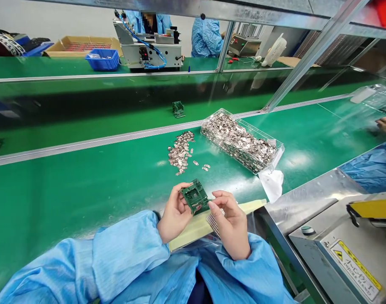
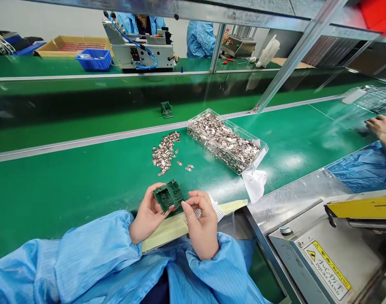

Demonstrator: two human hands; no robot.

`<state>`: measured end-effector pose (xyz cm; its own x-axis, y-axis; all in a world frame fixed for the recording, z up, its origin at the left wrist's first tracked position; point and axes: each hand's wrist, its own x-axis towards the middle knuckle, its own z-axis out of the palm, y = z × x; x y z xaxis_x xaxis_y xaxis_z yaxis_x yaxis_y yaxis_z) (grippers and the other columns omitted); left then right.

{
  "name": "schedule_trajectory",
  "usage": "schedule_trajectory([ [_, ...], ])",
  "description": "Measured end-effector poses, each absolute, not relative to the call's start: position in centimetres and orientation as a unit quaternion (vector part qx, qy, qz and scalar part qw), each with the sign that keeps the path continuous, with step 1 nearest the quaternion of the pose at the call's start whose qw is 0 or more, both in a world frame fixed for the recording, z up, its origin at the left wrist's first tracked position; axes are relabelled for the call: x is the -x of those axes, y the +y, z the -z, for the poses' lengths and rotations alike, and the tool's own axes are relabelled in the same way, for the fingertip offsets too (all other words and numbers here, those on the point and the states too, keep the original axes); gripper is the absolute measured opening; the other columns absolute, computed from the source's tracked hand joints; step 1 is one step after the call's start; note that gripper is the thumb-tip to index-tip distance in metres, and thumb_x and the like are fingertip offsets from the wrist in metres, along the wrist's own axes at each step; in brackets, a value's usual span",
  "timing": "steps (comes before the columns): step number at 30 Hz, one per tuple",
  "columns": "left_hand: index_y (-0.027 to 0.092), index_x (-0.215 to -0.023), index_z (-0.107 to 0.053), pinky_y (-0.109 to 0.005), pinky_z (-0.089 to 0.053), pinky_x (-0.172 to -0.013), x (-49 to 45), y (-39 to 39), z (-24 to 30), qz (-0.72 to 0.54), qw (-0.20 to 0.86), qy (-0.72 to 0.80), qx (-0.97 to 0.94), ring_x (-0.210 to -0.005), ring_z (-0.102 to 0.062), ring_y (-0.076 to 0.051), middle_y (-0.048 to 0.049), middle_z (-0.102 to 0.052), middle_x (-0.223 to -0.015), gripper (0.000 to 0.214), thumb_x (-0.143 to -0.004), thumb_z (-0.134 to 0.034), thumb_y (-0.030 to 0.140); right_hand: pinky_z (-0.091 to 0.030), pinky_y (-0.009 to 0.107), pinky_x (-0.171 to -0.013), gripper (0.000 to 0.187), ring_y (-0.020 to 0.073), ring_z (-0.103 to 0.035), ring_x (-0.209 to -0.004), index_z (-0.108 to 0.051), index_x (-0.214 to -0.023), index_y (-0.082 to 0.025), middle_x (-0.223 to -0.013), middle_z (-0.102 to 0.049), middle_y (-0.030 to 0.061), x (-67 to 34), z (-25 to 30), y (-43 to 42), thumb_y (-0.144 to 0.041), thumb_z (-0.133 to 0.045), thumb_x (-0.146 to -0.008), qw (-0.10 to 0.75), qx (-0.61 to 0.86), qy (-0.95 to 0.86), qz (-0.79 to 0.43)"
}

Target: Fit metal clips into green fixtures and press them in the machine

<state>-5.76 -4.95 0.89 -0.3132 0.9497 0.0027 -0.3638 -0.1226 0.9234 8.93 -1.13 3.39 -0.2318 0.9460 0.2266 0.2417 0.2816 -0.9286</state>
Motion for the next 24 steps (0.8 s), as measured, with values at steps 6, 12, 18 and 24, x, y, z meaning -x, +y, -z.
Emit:
schedule_trajectory([
  [6, 0.03, -0.111, -0.056, -0.023, -0.056, -0.067, 5.7, -5.6, -1.3, -0.655, 0.486, 0.455, -0.357, -0.08, -0.065, -0.015, -0.0007, -0.064, -0.096, 0.054, -0.066, -0.082, 0.016, -0.042, 0.047, -0.1, 0.011, 0.0292, -0.051, -0.122, -0.065, -0.079, -0.021, -0.122, -0.059, 0.0133, -7.3, -2.4, -1.8, -0.029, -0.061, -0.087, 0.452, 0.447, -0.641, -0.431],
  [12, 0.031, -0.113, -0.057, -0.022, -0.053, -0.06, 5.8, -6.0, -0.9, -0.641, 0.489, 0.463, -0.368, -0.074, -0.063, -0.015, -0.0015, -0.064, -0.095, 0.054, -0.066, -0.082, 0.019, -0.043, 0.045, -0.099, 0.009, 0.0281, -0.051, -0.121, -0.062, -0.079, -0.023, -0.125, -0.055, 0.0112, -6.7, -2.1, -2.1, -0.029, -0.061, -0.086, 0.459, 0.456, -0.663, -0.377],
  [18, 0.026, -0.11, -0.058, -0.024, -0.055, -0.068, 5.7, -5.9, -1.0, -0.643, 0.468, 0.471, -0.381, -0.078, -0.064, -0.015, -0.0033, -0.064, -0.094, 0.035, -0.079, -0.074, 0.032, -0.044, 0.045, -0.097, 0.011, 0.0282, -0.051, -0.119, -0.061, -0.079, -0.022, -0.123, -0.055, 0.0112, -6.7, -1.9, -2.4, -0.027, -0.058, -0.088, 0.456, 0.456, -0.679, -0.351],
  [24, 0.027, -0.106, -0.058, -0.025, -0.056, -0.066, 5.7, -5.7, -0.8, -0.638, 0.476, 0.493, -0.352, -0.072, -0.062, -0.015, -0.002, -0.064, -0.09, 0.032, -0.08, -0.073, 0.039, -0.055, 0.033, -0.073, 0.008, 0.021, -0.062, -0.09, -0.061, -0.09, -0.022, -0.104, -0.061, 0.0084, -6.8, -1.6, -2.5, -0.03, -0.059, -0.09, 0.452, 0.434, -0.614, -0.479],
])
